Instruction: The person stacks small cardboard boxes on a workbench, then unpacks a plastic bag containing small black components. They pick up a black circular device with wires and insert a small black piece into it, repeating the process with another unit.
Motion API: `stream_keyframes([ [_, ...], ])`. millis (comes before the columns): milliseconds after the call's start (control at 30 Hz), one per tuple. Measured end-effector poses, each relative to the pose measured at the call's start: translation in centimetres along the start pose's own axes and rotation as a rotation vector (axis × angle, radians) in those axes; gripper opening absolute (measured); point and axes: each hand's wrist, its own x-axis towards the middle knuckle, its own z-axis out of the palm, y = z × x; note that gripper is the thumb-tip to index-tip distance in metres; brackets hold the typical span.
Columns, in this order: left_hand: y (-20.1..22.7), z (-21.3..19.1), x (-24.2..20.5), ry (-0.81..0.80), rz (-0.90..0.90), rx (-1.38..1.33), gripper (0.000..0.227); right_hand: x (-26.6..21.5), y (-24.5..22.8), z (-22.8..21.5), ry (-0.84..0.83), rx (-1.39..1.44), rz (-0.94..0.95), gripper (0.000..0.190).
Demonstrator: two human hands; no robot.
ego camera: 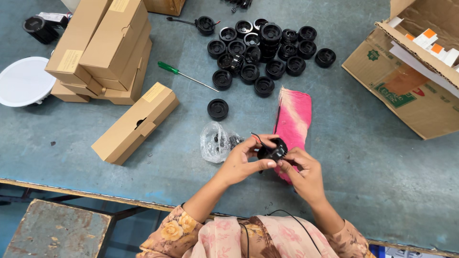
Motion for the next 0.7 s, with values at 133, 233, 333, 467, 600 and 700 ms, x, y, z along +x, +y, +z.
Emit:
stream_keyframes([
  [133,0.2,0.1,-0.3,0.079,-0.010,0.117,0.021,-0.1,-0.6,0.9,-0.051,0.262,0.121,0.042],
  [233,1.1,1.0,-0.9,0.150,0.071,0.358,0.016,0.1,-1.7,2.2,-0.106,0.335,0.138,0.074],
  [333,2.1,1.5,-1.2,0.256,0.226,0.656,0.013,0.5,-2.7,3.2,-0.101,0.204,0.106,0.078],
  [467,2.6,1.1,-1.1,0.308,0.262,0.771,0.011,1.9,-3.0,3.3,-0.091,-0.205,-0.072,0.073],
  [600,2.3,0.9,-0.8,0.367,0.208,0.644,0.011,2.7,-2.1,3.8,-0.062,-0.095,-0.042,0.070],
  [700,1.9,0.7,-0.4,0.376,0.199,0.510,0.012,3.0,-1.2,4.4,-0.056,0.014,-0.045,0.071],
])
